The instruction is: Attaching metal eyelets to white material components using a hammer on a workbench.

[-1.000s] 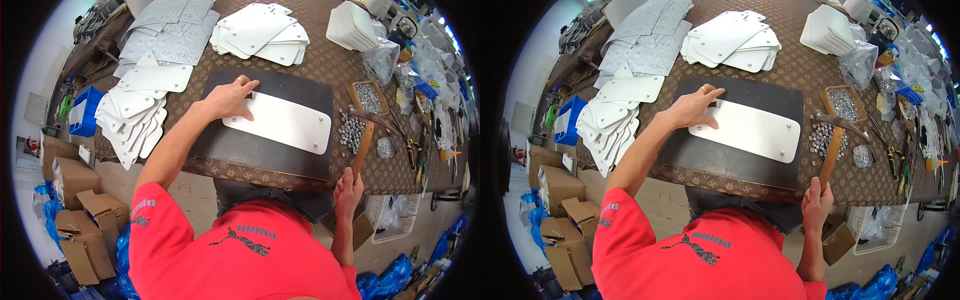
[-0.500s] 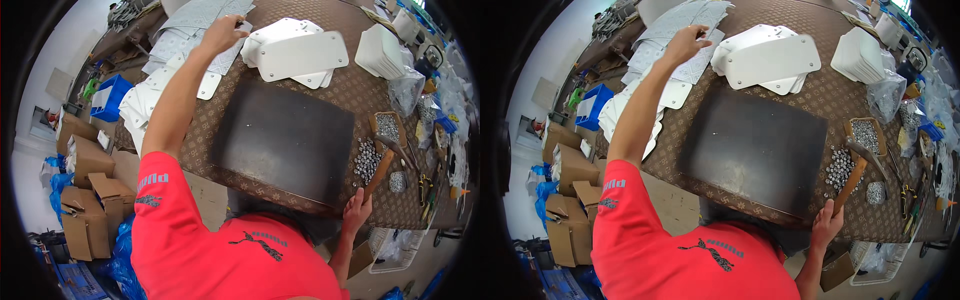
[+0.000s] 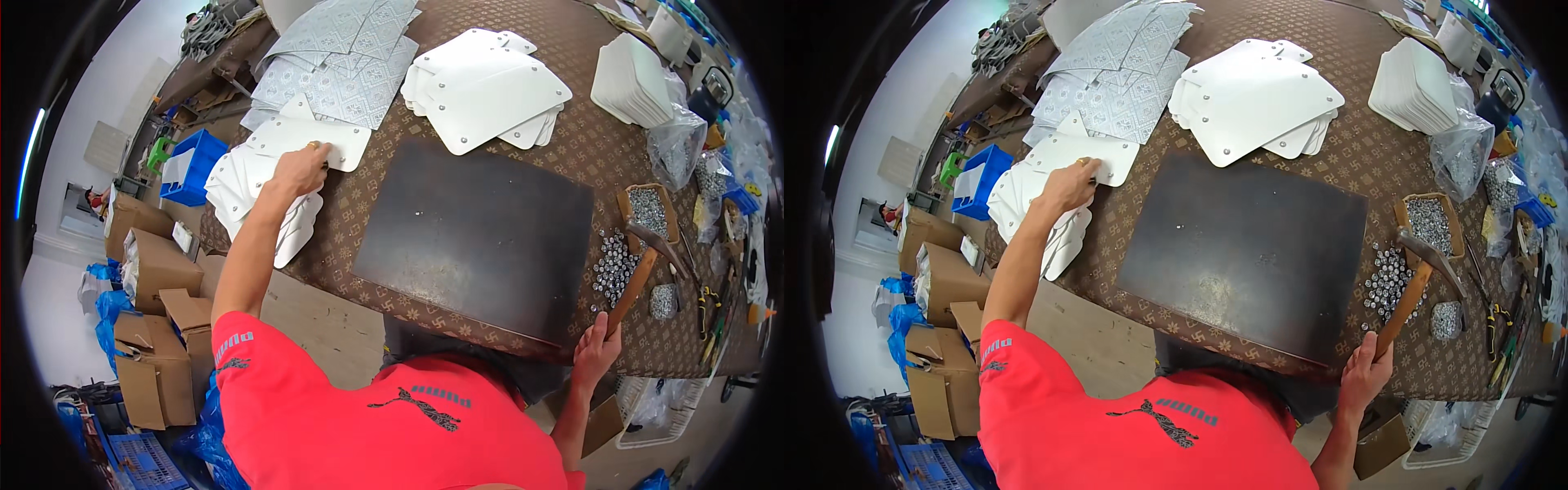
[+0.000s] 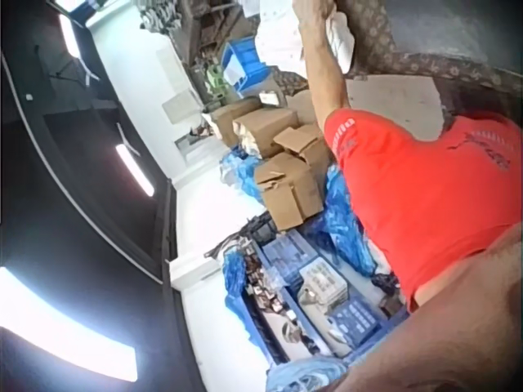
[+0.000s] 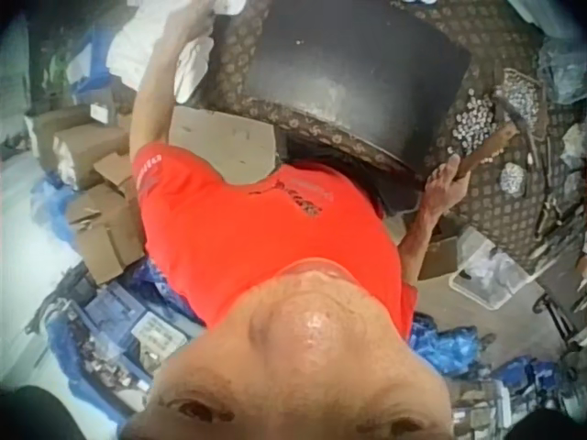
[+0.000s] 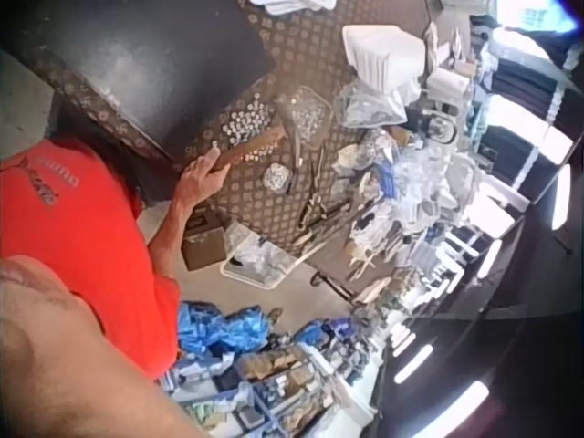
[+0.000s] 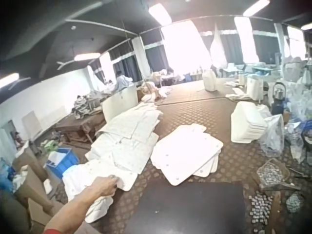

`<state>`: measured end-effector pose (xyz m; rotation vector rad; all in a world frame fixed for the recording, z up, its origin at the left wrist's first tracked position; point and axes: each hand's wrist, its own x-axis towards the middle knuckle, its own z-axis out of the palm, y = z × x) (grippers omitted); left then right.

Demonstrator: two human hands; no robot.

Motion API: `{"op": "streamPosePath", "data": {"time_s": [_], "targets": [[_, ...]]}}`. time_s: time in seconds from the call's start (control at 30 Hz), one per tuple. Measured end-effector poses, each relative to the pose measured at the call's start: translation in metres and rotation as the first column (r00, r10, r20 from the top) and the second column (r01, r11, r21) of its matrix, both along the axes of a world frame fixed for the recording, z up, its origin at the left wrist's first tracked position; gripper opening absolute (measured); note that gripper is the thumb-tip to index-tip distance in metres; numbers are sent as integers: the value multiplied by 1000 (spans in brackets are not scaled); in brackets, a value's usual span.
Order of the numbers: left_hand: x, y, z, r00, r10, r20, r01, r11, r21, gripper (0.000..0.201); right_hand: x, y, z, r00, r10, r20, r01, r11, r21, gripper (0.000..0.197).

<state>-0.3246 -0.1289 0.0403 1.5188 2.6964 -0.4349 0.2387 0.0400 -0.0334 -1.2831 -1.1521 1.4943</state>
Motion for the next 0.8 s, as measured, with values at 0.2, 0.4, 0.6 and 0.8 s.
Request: {"op": "streamPosePath", "data": {"time_s": [0.2, 0.4, 0.6, 0.8], "targets": [[-15, -14, 14, 943, -233, -237, 271, 952, 142, 37, -1, -2, 2, 1000, -14, -4, 14, 1000, -19, 19], [104, 13, 64, 697, -544, -467, 717, 545, 435, 39, -4, -6, 13, 997, -47, 64, 48, 999, -22, 25], [257, 52, -1, 585, -805, -97, 727, 467, 504, 25, -6, -5, 14, 995, -13, 103, 13, 1000, 1, 28], [253, 45, -9, 356, -513, 781, -241, 757, 607, 14, 4, -6, 17, 992, 4, 126, -5, 1000, 11, 29]]}}
